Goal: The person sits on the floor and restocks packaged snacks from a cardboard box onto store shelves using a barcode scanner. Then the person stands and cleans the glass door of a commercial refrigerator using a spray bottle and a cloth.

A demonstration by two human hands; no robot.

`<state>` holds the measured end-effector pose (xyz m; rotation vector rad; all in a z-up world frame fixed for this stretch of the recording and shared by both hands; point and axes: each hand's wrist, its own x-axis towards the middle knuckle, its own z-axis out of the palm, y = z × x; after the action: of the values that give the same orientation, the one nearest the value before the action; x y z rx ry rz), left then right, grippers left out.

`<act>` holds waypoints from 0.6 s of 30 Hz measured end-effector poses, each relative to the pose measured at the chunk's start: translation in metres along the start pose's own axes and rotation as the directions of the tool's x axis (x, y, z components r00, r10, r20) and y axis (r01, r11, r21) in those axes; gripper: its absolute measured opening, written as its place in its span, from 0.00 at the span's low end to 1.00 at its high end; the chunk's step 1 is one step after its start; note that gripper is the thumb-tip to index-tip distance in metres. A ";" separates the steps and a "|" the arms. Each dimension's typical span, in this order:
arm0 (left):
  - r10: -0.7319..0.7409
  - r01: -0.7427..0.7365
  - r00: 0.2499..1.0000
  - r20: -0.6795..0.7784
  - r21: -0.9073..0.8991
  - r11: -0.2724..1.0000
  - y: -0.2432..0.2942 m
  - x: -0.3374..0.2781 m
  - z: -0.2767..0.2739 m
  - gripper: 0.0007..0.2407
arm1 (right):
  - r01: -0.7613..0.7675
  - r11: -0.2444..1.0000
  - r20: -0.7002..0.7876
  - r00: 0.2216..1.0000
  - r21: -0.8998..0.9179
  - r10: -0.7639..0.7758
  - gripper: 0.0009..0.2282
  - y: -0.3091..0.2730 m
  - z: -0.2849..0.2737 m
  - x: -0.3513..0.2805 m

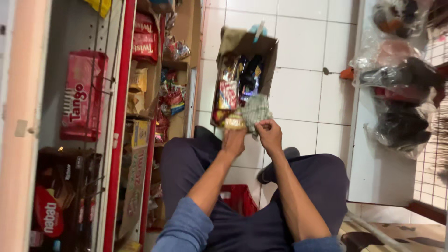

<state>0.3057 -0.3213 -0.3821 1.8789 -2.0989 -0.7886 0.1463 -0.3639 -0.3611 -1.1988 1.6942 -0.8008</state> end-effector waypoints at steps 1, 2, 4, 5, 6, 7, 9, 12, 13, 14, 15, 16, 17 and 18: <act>-0.010 0.011 1.000 -0.019 0.032 0.999 0.001 -0.001 0.004 0.11 | 0.019 0.998 -0.018 1.000 0.055 -0.018 0.08 -0.005 0.000 -0.004; -0.043 0.041 0.995 0.090 0.022 0.999 0.005 -0.002 0.010 0.10 | 0.034 0.994 -0.037 0.999 0.103 -0.031 0.08 -0.007 -0.004 -0.012; -0.107 0.106 0.946 0.305 0.020 0.994 0.010 -0.002 0.018 0.09 | 0.118 0.979 -0.091 0.990 0.167 -0.104 0.08 -0.012 -0.013 -0.020; -0.078 0.109 0.954 0.288 -0.090 0.990 0.009 0.003 0.020 0.09 | 0.186 0.966 -0.127 0.978 0.180 -0.164 0.08 -0.015 -0.018 -0.022; -0.057 0.115 0.961 0.269 -0.204 0.972 0.009 0.008 0.023 0.09 | 0.250 0.950 -0.157 0.962 0.187 -0.222 0.08 -0.017 -0.025 -0.024; -0.037 0.118 0.968 0.249 -0.315 0.942 0.010 0.013 0.026 0.10 | 0.315 0.923 -0.149 0.946 0.221 -0.287 0.08 -0.019 -0.031 -0.026; -0.113 0.224 0.974 0.195 -0.788 0.574 0.012 0.024 0.032 0.13 | 0.440 0.847 -0.129 0.898 0.298 -0.421 0.08 -0.023 -0.038 -0.027; -0.132 0.102 0.990 0.058 -0.927 0.361 0.014 0.028 0.039 0.14 | 0.127 0.923 0.086 0.982 0.364 -0.170 0.11 -0.029 -0.044 -0.030; -0.115 0.039 0.993 -0.007 -0.919 0.391 0.013 0.028 0.038 0.13 | 0.042 0.836 0.126 0.983 0.548 -0.132 0.11 -0.032 -0.042 -0.029; -0.145 0.116 0.986 0.081 -0.960 0.254 0.010 0.027 0.035 0.13 | -0.050 0.707 0.171 0.980 0.706 -0.101 0.12 -0.034 -0.038 -0.030; -0.162 0.190 0.972 0.171 -0.976 0.110 0.006 0.026 0.033 0.13 | -0.145 0.544 0.223 0.972 0.827 -0.080 0.15 -0.037 -0.034 -0.030; -0.164 0.268 0.948 0.272 -0.962 -0.043 0.004 0.021 0.033 0.14 | -0.075 0.674 0.142 0.989 0.735 -0.045 0.15 -0.036 -0.031 -0.032; -0.164 0.270 0.951 0.261 -0.962 0.038 0.004 0.015 0.031 0.14 | -0.016 0.787 0.057 0.998 0.616 -0.024 0.16 -0.036 -0.027 -0.033; -0.158 0.266 0.956 0.246 -0.956 0.123 0.005 0.013 0.027 0.15 | 0.038 0.878 -0.034 0.999 0.477 -0.024 0.16 -0.036 -0.024 -0.031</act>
<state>0.2864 -0.3276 -0.4046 1.2442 -0.6854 -1.7593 0.1419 -0.3466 -0.3108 -0.8718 1.3835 -1.1789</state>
